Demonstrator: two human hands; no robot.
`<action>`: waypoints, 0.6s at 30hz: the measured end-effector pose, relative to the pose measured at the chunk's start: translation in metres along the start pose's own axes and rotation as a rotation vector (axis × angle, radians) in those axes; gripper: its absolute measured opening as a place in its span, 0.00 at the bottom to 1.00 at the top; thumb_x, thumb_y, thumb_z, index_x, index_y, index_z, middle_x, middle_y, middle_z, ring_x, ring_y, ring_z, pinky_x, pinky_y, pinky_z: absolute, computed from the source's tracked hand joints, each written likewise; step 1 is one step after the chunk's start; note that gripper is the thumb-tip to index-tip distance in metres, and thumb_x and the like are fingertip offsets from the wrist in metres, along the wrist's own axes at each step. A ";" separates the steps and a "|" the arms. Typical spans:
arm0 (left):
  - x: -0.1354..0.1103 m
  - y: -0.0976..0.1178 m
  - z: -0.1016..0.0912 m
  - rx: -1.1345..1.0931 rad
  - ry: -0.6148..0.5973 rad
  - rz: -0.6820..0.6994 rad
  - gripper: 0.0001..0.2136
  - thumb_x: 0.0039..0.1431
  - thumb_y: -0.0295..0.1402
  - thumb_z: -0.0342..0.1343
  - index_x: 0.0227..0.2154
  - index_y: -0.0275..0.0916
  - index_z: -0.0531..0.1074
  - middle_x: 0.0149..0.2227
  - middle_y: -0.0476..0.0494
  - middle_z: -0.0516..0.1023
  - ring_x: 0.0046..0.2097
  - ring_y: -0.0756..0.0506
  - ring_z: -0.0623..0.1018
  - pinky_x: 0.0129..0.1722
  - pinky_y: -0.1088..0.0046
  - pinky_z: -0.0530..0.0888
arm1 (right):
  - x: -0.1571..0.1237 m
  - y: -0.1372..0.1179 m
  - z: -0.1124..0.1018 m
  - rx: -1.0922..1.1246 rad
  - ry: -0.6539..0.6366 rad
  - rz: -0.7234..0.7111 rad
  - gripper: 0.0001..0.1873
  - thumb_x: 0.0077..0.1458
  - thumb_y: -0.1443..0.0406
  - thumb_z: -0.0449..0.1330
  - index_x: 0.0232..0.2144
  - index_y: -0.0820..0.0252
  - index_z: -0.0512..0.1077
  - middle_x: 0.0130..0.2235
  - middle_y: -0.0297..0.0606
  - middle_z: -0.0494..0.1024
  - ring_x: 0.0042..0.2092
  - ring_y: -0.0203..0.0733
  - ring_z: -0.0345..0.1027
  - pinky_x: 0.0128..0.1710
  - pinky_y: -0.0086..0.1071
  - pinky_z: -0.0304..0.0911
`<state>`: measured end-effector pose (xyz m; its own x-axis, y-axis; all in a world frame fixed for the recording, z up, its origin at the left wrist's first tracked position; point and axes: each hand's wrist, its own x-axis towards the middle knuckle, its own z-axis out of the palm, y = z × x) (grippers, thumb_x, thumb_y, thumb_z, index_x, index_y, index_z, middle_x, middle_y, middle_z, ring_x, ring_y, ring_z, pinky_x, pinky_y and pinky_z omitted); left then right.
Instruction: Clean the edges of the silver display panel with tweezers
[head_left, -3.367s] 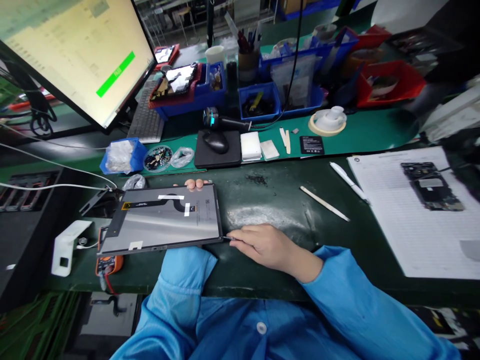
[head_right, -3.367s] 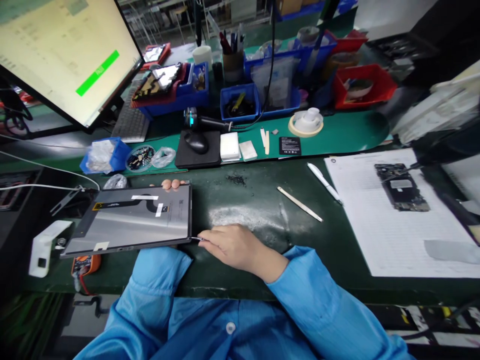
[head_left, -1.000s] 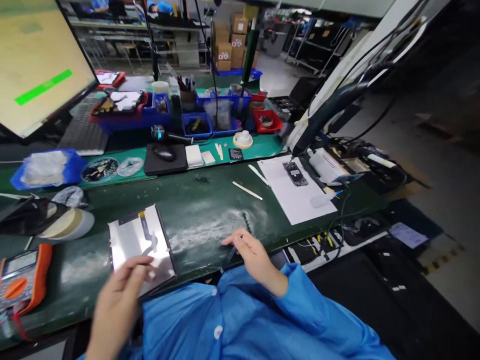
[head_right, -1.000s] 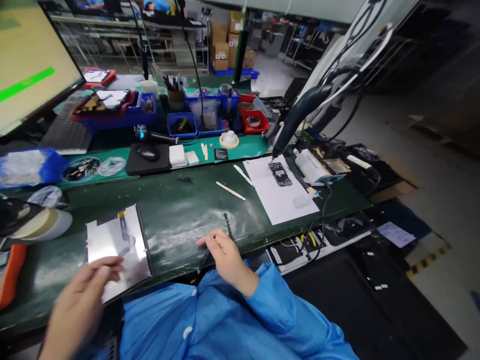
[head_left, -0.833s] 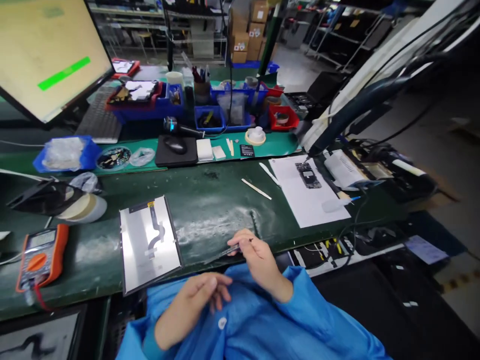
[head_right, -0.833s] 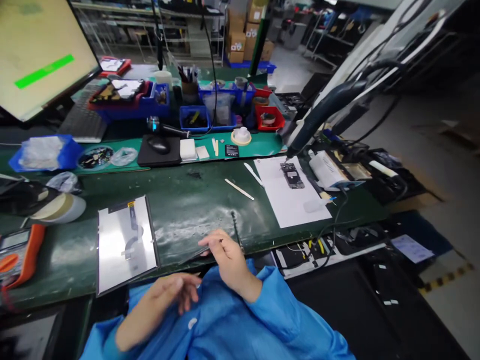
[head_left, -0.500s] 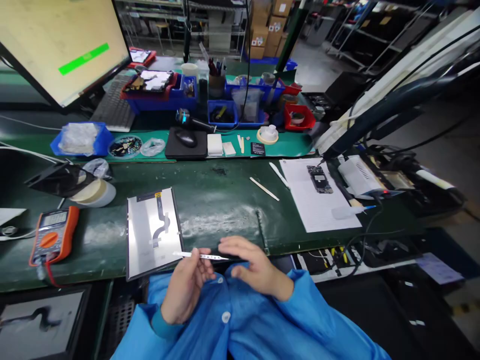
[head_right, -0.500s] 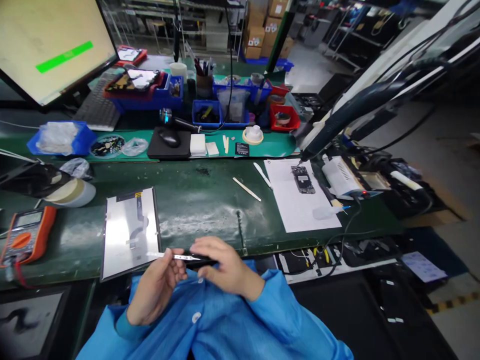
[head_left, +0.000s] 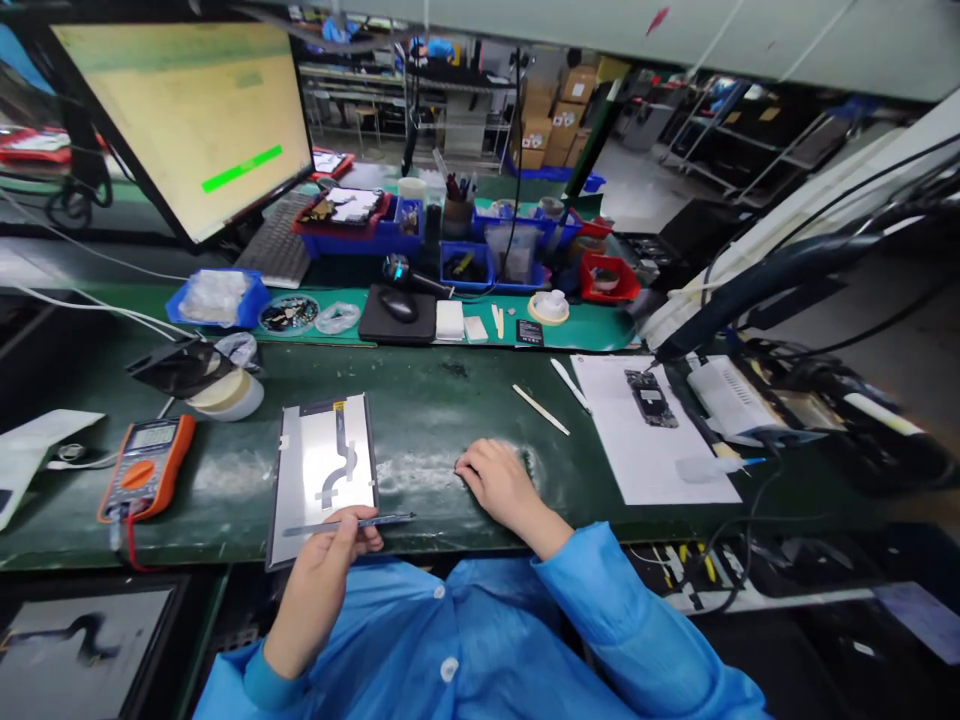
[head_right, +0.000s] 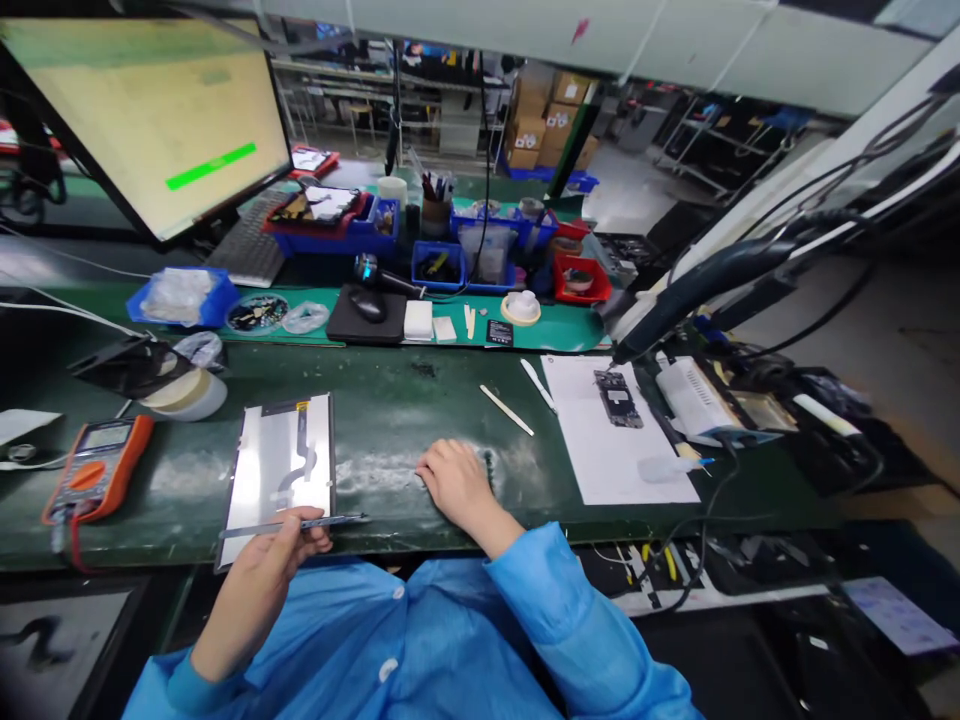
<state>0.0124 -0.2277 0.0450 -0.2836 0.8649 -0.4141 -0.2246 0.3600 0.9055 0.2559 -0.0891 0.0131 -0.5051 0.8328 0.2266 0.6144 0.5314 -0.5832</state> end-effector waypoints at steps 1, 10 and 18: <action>0.001 -0.002 -0.001 0.053 -0.006 0.026 0.29 0.56 0.59 0.60 0.40 0.33 0.78 0.34 0.40 0.81 0.38 0.42 0.81 0.46 0.66 0.77 | 0.006 0.002 0.000 0.011 0.020 0.006 0.07 0.63 0.67 0.61 0.32 0.58 0.78 0.36 0.41 0.79 0.39 0.45 0.71 0.44 0.38 0.64; -0.002 -0.005 0.014 0.473 -0.156 0.335 0.18 0.70 0.47 0.47 0.44 0.41 0.78 0.43 0.42 0.81 0.46 0.41 0.80 0.50 0.62 0.76 | 0.059 0.045 -0.024 0.074 0.328 0.163 0.19 0.65 0.63 0.52 0.55 0.59 0.72 0.51 0.47 0.80 0.44 0.43 0.78 0.45 0.38 0.73; 0.004 -0.007 0.026 0.562 -0.282 0.420 0.15 0.72 0.42 0.46 0.42 0.42 0.76 0.42 0.43 0.78 0.47 0.44 0.78 0.50 0.66 0.74 | 0.007 0.088 -0.080 -0.165 0.340 0.357 0.12 0.56 0.60 0.61 0.36 0.61 0.80 0.42 0.50 0.81 0.46 0.56 0.73 0.52 0.52 0.66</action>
<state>0.0369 -0.2177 0.0394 0.0260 0.9983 -0.0527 0.3801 0.0389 0.9241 0.3550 -0.0240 0.0252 -0.0382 0.9554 0.2929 0.8140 0.1998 -0.5455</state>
